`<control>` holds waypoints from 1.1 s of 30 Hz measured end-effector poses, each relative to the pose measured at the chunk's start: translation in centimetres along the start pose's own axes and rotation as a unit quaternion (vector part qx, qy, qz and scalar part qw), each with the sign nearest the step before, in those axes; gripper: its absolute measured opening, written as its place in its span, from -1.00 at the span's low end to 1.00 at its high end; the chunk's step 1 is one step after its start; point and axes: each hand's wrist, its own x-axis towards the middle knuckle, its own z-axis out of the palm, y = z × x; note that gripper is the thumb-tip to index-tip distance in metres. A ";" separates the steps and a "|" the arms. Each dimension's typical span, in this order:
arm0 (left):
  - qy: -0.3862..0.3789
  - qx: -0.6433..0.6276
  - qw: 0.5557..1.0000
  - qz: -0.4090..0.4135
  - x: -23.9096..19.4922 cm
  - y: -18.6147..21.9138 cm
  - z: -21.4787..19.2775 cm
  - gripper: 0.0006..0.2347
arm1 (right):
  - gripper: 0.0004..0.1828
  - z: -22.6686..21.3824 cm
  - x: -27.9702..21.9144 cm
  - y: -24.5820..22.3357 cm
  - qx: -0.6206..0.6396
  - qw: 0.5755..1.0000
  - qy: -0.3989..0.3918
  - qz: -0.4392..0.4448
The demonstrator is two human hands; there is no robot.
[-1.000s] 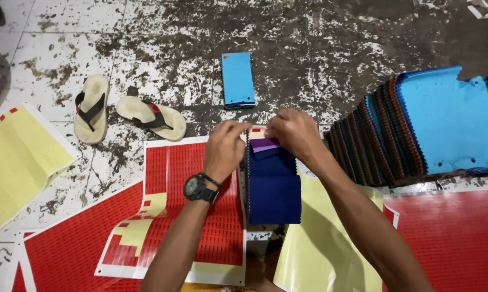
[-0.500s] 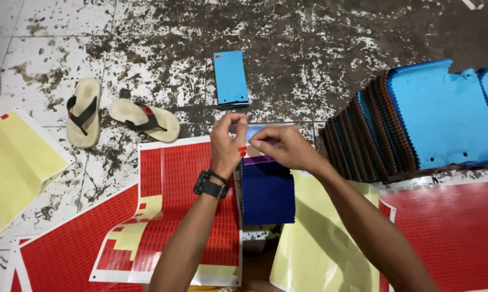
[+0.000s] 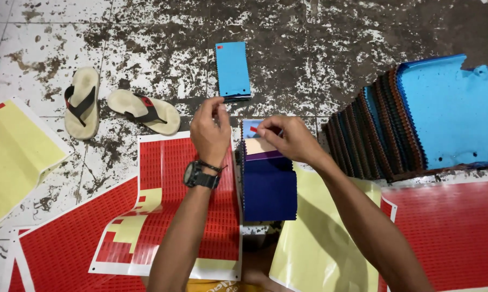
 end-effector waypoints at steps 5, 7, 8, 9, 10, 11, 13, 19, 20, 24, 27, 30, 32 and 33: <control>-0.072 -0.005 0.995 0.069 -2.5 -1.8 -0.3 -0.90 | -0.88 0.9 1.2 -0.3 -0.091 0.996 -0.012 -0.011; -0.089 0.015 0.989 0.115 -3.0 -1.9 -0.8 -0.89 | -0.87 1.3 1.7 -0.1 -0.114 0.993 -0.020 -0.023; -0.092 0.045 0.983 0.149 -3.2 -2.1 -1.0 -0.88 | -0.86 1.5 1.8 0.1 -0.117 0.993 -0.020 -0.020; -0.094 0.076 0.975 0.184 -3.3 -2.2 -1.2 -0.86 | -0.86 1.7 2.0 0.3 -0.121 0.992 -0.019 -0.018; -0.093 0.076 0.976 0.183 -3.7 -2.8 -1.0 -0.86 | -0.86 1.7 2.0 0.3 -0.121 0.992 -0.021 -0.019; -0.095 0.098 0.969 0.204 -4.0 -3.4 -0.6 -0.86 | -0.85 1.7 2.0 0.2 -0.131 0.991 -0.019 -0.008; -0.096 0.120 0.962 0.225 -4.4 -3.9 -0.4 -0.86 | -0.84 1.8 2.1 0.7 -0.142 0.990 -0.019 0.002; -0.095 0.172 0.940 0.278 -4.6 -3.5 -0.5 -0.86 | -0.81 2.0 2.2 1.2 -0.165 0.985 -0.032 0.045; -0.088 0.181 0.936 0.288 -4.4 -2.9 -0.7 -0.85 | -0.81 2.2 2.2 1.5 -0.171 0.983 -0.034 0.050; -0.080 0.211 0.925 0.306 -3.8 -1.7 -1.3 -0.80 | -0.82 2.4 2.3 1.7 -0.189 0.979 -0.040 0.064; -0.082 0.213 0.922 0.312 -3.7 -1.5 -1.1 -0.79 | -0.82 3.2 2.4 3.0 -0.199 0.976 -0.042 0.082; -0.137 0.233 0.920 0.284 -3.5 -1.2 -1.2 -0.76 | -0.83 3.8 2.2 3.2 -0.185 0.980 -0.015 0.072; -0.148 0.237 0.919 0.279 -3.7 -1.0 -1.2 -0.77 | -0.81 3.1 1.9 3.2 -0.224 0.971 0.001 0.084; -0.158 0.239 0.918 0.275 -3.6 -0.9 -1.1 -0.78 | -0.79 2.6 1.8 3.2 -0.264 0.959 0.019 0.096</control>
